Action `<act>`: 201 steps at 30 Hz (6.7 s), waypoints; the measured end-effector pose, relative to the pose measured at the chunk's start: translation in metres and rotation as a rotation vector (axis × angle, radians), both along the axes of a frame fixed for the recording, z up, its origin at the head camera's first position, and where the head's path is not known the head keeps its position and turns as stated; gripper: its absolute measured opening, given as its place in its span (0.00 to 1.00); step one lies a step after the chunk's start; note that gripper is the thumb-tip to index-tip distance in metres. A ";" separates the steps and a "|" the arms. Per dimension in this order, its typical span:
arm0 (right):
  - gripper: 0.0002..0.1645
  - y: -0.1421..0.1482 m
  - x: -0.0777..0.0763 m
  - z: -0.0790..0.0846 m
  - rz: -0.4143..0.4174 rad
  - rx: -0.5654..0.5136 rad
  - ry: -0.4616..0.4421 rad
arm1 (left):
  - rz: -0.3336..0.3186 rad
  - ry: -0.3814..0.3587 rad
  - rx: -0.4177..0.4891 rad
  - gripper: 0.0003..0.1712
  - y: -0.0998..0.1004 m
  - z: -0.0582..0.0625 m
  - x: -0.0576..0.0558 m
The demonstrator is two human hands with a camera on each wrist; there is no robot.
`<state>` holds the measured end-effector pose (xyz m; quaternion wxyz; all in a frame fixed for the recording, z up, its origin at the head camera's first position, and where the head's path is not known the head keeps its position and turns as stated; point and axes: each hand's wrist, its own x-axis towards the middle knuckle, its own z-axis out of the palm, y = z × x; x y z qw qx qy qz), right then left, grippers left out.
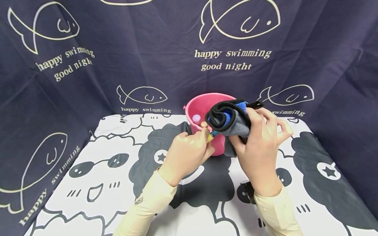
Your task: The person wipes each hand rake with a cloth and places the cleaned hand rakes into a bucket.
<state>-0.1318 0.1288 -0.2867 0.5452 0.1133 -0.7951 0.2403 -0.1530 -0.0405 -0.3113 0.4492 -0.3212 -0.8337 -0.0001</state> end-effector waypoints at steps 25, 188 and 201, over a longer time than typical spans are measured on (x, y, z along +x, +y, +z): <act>0.31 0.009 0.001 0.001 0.100 -0.047 -0.088 | -0.017 0.005 0.000 0.12 0.001 0.000 0.001; 0.37 -0.005 0.006 -0.001 0.177 -0.267 0.130 | -0.050 -0.025 0.173 0.16 -0.001 0.002 0.001; 0.33 0.006 0.005 0.006 0.111 -0.333 0.117 | -0.051 -0.013 0.161 0.16 -0.002 0.004 0.000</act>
